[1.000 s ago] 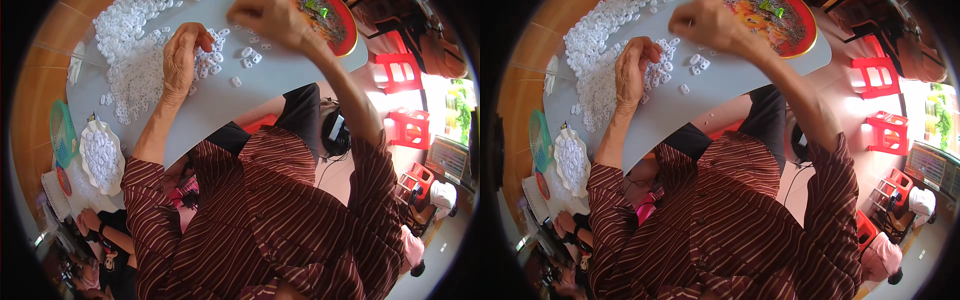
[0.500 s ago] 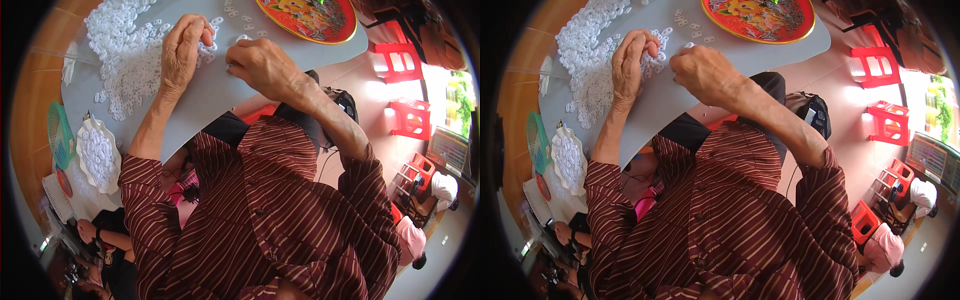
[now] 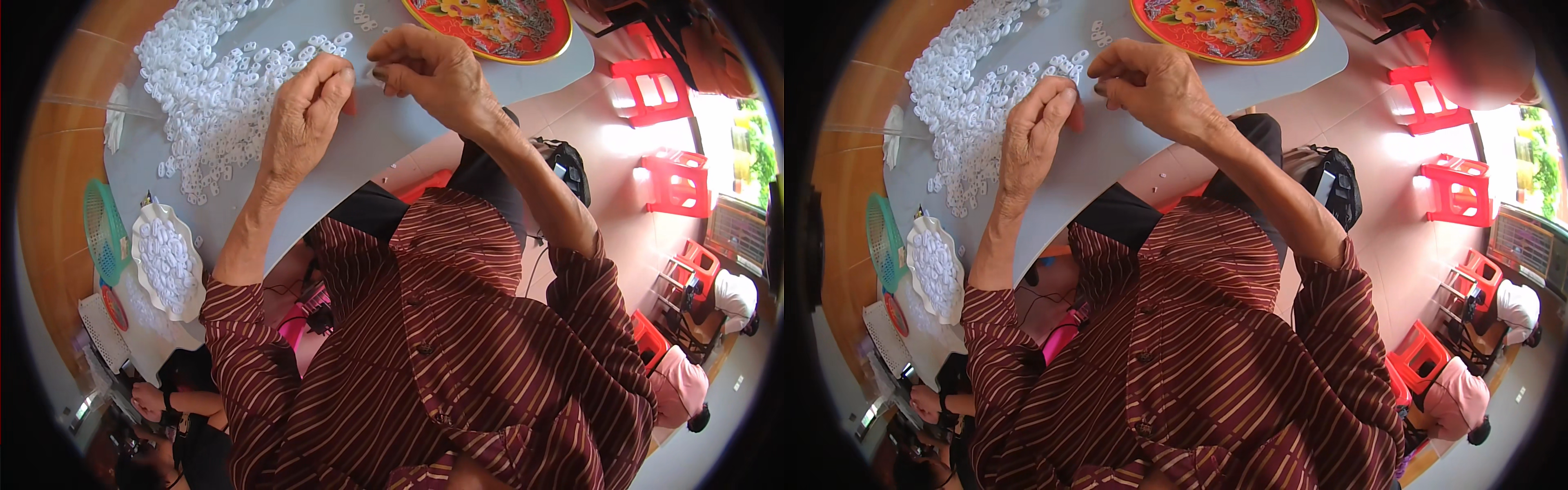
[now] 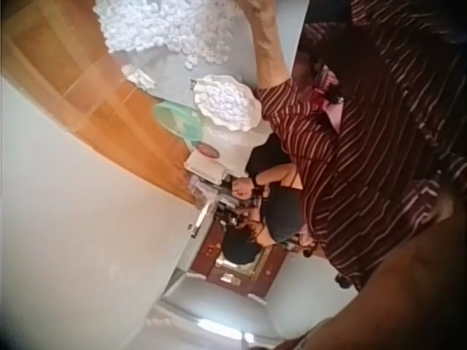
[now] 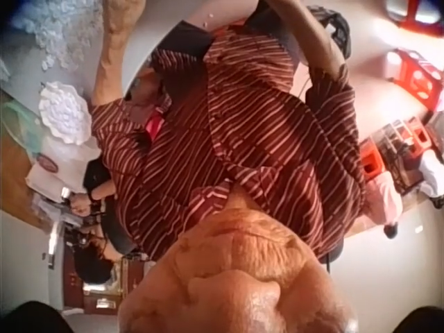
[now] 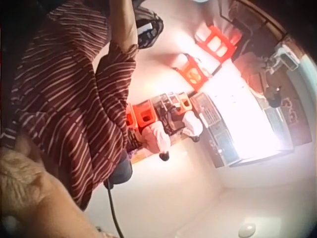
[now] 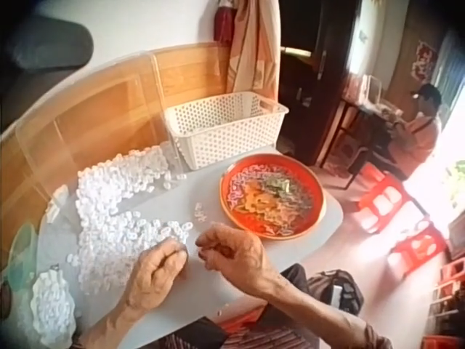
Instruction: Manually assembling small brown components into white plastic clips at a workbench.
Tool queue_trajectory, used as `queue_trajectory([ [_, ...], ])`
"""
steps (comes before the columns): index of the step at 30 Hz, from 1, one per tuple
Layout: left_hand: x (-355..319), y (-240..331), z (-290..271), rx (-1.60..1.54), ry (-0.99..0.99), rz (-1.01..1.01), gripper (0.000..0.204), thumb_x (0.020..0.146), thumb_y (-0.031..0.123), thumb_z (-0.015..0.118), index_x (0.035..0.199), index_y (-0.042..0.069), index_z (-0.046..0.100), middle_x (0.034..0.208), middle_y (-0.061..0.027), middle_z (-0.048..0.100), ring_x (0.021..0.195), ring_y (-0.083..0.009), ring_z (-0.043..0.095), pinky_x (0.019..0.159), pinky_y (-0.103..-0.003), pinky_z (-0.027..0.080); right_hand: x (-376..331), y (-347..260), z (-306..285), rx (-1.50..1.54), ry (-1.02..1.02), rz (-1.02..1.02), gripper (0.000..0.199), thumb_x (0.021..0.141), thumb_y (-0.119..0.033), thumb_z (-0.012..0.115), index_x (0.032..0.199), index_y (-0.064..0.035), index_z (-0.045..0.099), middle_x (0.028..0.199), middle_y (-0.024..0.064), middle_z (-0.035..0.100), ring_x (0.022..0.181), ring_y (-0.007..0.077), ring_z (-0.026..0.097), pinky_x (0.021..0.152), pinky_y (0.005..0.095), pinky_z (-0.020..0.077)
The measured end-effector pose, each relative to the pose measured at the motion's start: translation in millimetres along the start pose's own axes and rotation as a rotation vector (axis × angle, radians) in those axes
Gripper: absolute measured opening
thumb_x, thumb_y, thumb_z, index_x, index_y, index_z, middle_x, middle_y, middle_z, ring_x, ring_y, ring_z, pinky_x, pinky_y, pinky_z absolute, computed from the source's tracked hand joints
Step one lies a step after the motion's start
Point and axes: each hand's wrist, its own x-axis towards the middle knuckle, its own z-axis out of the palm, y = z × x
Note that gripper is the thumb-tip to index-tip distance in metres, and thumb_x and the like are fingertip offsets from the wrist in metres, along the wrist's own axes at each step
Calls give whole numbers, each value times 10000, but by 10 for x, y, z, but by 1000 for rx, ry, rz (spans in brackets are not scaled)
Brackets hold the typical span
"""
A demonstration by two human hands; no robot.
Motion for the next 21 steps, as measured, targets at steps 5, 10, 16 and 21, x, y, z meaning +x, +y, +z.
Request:
queue_trajectory([
  [5, 16, -40, 53, -68, -121, 9, 186, 938, 173, 485, 866, 14, 546, 645, -17, 524, 603, -93, 485, 561, -245, 406, 7, -46, 60, 88, 75, -69, 163, 819, 9, 570, 978, 17, 602, 770, 71, 653, 710, 95, 642, 656, 231, 524],
  [10, 5, -56, 76, -72, -70, 36, 193, 935, 176, 480, 864, 9, 546, 645, -18, 532, 598, -91, 491, 550, -247, 408, 0, -34, 10, 70, 35, -35, 188, 821, -13, 571, 998, 11, 628, 770, 83, 671, 711, 111, 653, 653, 240, 527],
  [16, 10, 51, 85, -29, -103, -61, 172, 926, 138, 465, 869, -2, 548, 651, -21, 539, 606, -94, 495, 574, -243, 414, -13, -111, -35, -183, 24, -93, 117, 821, -30, 604, 918, 12, 654, 704, 48, 627, 651, 78, 590, 588, 221, 481],
  [21, 1, 14, 109, -699, -38, -415, 266, 947, 195, 435, 856, -13, 574, 655, -69, 537, 672, -145, 534, 657, -260, 431, -36, -173, -21, -158, 81, -211, 104, 735, -39, 623, 830, 4, 631, 699, 131, 628, 648, 251, 634, 596, 324, 502],
])
